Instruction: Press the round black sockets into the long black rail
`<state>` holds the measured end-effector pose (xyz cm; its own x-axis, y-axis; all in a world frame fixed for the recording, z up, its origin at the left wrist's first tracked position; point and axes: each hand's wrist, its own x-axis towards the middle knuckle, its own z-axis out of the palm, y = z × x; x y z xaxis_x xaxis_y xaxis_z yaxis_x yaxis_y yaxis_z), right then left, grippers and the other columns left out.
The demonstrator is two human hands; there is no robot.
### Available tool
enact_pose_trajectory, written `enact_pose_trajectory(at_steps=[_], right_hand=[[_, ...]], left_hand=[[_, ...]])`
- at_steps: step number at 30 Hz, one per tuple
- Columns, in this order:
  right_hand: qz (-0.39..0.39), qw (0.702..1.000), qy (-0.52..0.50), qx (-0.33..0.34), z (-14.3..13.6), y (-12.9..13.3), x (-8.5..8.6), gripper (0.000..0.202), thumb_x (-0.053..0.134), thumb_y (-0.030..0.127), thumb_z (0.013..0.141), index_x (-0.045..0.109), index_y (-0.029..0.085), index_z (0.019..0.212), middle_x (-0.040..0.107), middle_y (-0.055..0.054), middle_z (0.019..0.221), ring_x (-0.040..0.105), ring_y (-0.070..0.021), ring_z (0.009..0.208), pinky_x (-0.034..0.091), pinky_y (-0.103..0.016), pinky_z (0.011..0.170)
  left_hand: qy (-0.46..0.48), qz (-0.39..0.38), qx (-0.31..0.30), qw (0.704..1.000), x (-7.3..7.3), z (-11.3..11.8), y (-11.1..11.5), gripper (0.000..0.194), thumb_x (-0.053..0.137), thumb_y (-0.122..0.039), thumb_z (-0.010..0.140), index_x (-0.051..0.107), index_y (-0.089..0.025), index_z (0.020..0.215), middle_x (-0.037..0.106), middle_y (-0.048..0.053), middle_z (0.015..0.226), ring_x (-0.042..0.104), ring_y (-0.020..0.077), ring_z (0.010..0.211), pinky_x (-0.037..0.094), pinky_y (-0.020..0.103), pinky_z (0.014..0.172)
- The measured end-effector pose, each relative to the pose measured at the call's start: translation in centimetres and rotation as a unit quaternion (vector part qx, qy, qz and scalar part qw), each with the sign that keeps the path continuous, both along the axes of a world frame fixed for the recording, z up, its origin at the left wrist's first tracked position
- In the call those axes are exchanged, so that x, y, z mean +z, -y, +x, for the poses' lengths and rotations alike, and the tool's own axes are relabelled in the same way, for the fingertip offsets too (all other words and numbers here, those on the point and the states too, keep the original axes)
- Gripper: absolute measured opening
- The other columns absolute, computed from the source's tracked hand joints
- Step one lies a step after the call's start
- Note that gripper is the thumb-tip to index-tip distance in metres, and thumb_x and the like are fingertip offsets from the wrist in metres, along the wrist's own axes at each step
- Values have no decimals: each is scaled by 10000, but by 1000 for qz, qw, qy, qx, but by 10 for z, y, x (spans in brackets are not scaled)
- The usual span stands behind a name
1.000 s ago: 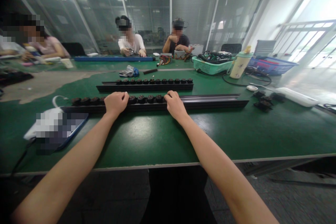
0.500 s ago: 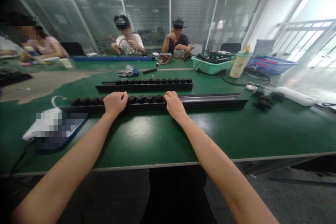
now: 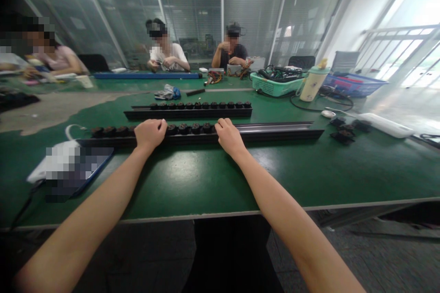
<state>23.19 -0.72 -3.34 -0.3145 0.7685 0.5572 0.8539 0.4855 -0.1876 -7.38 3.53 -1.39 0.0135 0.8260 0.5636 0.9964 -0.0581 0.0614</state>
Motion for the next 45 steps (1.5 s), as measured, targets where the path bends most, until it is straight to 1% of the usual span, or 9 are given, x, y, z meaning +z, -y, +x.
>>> enact_pose_trajectory(at_steps=[6, 8, 11, 13, 17, 23, 31, 37, 45], right_hand=[[-4, 1000, 1, -6, 1, 0, 1, 408, 427, -30, 940, 745, 191, 1065, 661, -174, 1239, 525, -309, 1189, 540, -435, 1002], [-6, 1000, 2, -12, 0, 1, 2, 400, 424, -11, 958, 744, 188, 1095, 657, -179, 1250, 525, -312, 1188, 551, -432, 970], [-7, 1000, -3, -25, 0, 3, 2, 406, 422, 21, 985, 731, 176, 1197, 646, -190, 1285, 525, -319, 1198, 568, -427, 918], [-6, 999, -11, -34, 1, 4, 1, 401, 434, 47, 999, 718, 175, 1252, 635, -195, 1304, 531, -324, 1199, 575, -433, 912], [-1, 999, -24, -40, 3, 2, -1, 354, 456, 100, 1022, 728, 182, 1233, 619, -199, 1308, 552, -325, 1173, 575, -462, 945], [-5, 999, -34, -22, 5, -2, -4, 389, 430, 47, 991, 743, 189, 1173, 620, -182, 1266, 555, -307, 1176, 573, -446, 970], [-16, 999, -27, -19, 6, -2, -4, 442, 388, 0, 972, 738, 170, 1182, 628, -188, 1293, 548, -307, 1187, 557, -461, 1001], [-13, 999, -35, -11, 6, -4, -3, 430, 428, -13, 951, 746, 197, 1149, 638, -161, 1257, 554, -297, 1167, 549, -442, 1001], [-4, 999, -32, -11, 10, -7, -5, 430, 419, -24, 934, 744, 189, 1117, 642, -166, 1238, 552, -302, 1149, 543, -444, 1009]], left_hand=[[-1, -7, 2, 1000, 0, 1, 1, 541, 327, -419, 1039, 793, -187, 890, 781, 183, 989, 697, 333, 947, 394, 385, 719], [-2, -6, 4, 1000, 0, 1, 0, 545, 325, -422, 1041, 793, -185, 896, 783, 182, 995, 700, 333, 945, 391, 385, 717], [-7, -5, 9, 1000, 0, 1, 0, 552, 320, -423, 1043, 789, -176, 891, 784, 182, 983, 703, 330, 928, 385, 389, 705], [-11, -5, 10, 1000, 0, 1, 0, 555, 314, -423, 1045, 785, -177, 882, 785, 178, 976, 705, 328, 924, 379, 390, 694], [-13, -1, 5, 1000, 0, 0, 0, 559, 308, -428, 1045, 782, -186, 874, 787, 174, 974, 705, 326, 927, 376, 387, 687], [-6, 0, 2, 1000, -2, -1, -1, 558, 309, -430, 1041, 789, -193, 880, 783, 176, 969, 697, 326, 919, 391, 391, 702], [-9, 5, -1, 1000, -4, -2, -4, 574, 300, -440, 1046, 786, -189, 872, 780, 178, 957, 699, 331, 922, 391, 393, 699], [-11, 3, 7, 1000, -1, 0, -1, 564, 305, -435, 1042, 786, -191, 876, 787, 179, 971, 701, 336, 937, 398, 387, 704], [-4, 0, 2, 1000, -3, -2, -3, 576, 301, -443, 1045, 793, -185, 893, 783, 188, 983, 703, 346, 946, 410, 400, 720]])
